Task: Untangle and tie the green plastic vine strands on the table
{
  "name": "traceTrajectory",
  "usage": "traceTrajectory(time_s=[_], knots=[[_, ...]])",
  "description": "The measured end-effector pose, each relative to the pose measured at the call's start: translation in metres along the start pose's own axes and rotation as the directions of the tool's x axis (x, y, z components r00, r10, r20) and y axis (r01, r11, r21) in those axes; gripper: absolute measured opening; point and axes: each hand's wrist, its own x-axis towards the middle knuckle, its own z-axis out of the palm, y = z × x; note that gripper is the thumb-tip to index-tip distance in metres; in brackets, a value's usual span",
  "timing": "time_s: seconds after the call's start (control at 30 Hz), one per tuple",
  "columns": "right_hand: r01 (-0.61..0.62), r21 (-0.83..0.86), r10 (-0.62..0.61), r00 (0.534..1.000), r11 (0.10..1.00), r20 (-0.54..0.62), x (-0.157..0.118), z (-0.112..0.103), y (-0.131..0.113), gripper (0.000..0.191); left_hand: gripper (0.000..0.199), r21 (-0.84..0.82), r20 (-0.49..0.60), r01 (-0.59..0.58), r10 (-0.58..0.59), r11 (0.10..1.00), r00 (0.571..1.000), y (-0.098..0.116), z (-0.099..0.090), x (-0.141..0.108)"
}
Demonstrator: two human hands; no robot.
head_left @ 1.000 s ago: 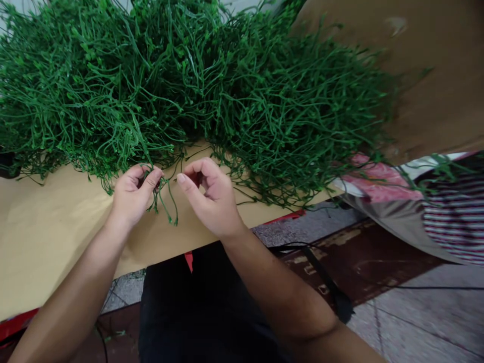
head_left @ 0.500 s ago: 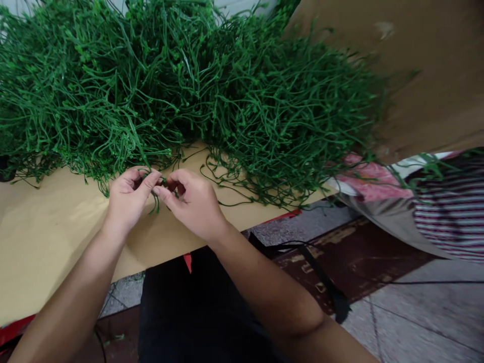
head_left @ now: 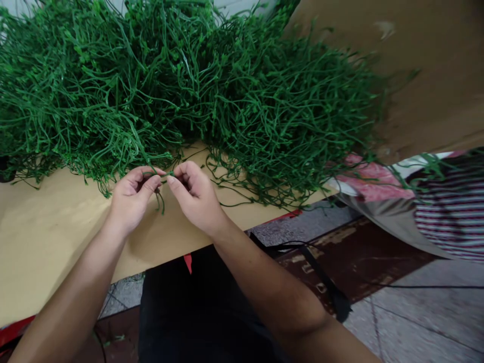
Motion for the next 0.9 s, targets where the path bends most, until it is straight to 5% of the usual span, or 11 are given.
traceTrajectory(time_s=[0.2, 0.43, 0.7, 0.9], knots=[[-0.112, 0.159, 0.102, 0.992, 0.981, 0.067, 0.0007, -0.0005, 0.0014, 0.018, 0.011, 0.095, -0.056, -0.055, 0.061, 0.994, 0.997, -0.0024, -0.0038, 0.0026], [-0.169, 0.306, 0.144, 0.984, 0.937, 0.102, 0.0053, -0.0082, 0.0002, 0.035, 0.031, 0.157, 0.179, 0.024, -0.052, 0.987, 0.982, -0.0018, -0.0038, 0.0009], [-0.083, 0.234, 0.050, 0.989, 0.969, 0.142, 0.0046, -0.0058, 0.0008, 0.038, 0.035, 0.272, 0.244, -0.041, -0.028, 0.961, 0.969, -0.0024, -0.0024, 0.0013], [-0.196, 0.393, 0.089, 0.958, 0.898, 0.273, 0.0063, -0.0043, -0.0015, 0.042, 0.033, 0.173, 0.332, -0.051, -0.010, 0.984, 0.943, -0.0029, -0.0022, -0.0011]])
